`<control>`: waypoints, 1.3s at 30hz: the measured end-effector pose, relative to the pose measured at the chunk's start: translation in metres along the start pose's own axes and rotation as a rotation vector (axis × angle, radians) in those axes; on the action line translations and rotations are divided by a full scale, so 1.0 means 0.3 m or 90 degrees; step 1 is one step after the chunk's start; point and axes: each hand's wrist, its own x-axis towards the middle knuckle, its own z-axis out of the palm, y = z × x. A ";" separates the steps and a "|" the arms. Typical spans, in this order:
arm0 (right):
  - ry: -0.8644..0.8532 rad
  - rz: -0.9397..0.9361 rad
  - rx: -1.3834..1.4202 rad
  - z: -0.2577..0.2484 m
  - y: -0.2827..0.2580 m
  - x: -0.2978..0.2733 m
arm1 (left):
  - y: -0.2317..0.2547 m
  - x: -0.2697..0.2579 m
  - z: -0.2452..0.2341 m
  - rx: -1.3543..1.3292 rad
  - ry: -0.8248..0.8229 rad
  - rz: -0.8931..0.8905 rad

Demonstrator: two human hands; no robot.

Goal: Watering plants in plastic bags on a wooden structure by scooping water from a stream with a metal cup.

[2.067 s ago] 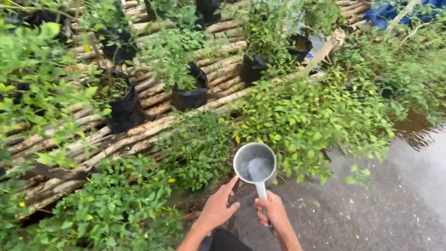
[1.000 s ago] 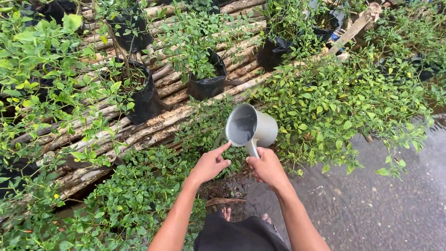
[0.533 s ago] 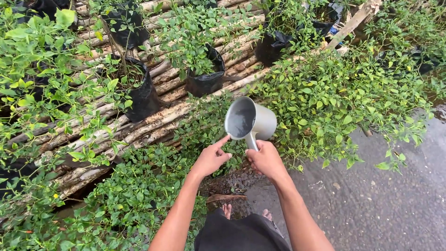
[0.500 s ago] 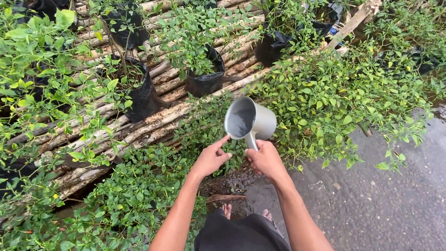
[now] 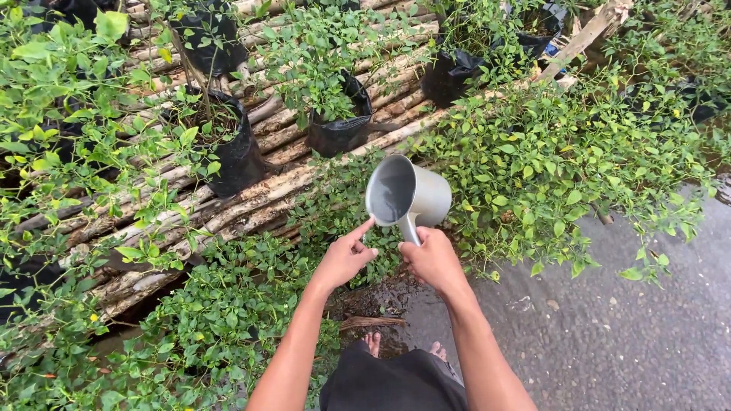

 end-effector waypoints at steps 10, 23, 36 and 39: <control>0.008 -0.013 -0.076 0.010 0.008 0.041 | 0.007 0.015 -0.017 -0.003 0.009 0.017; 0.022 -0.019 -0.115 0.027 0.013 0.082 | 0.012 0.017 -0.040 -0.003 0.013 0.013; 0.011 -0.013 -0.126 0.023 0.009 0.061 | 0.018 -0.010 -0.030 -0.002 0.003 0.002; 0.006 -0.007 -0.140 0.015 0.048 0.078 | -0.008 0.003 -0.017 0.000 0.000 0.003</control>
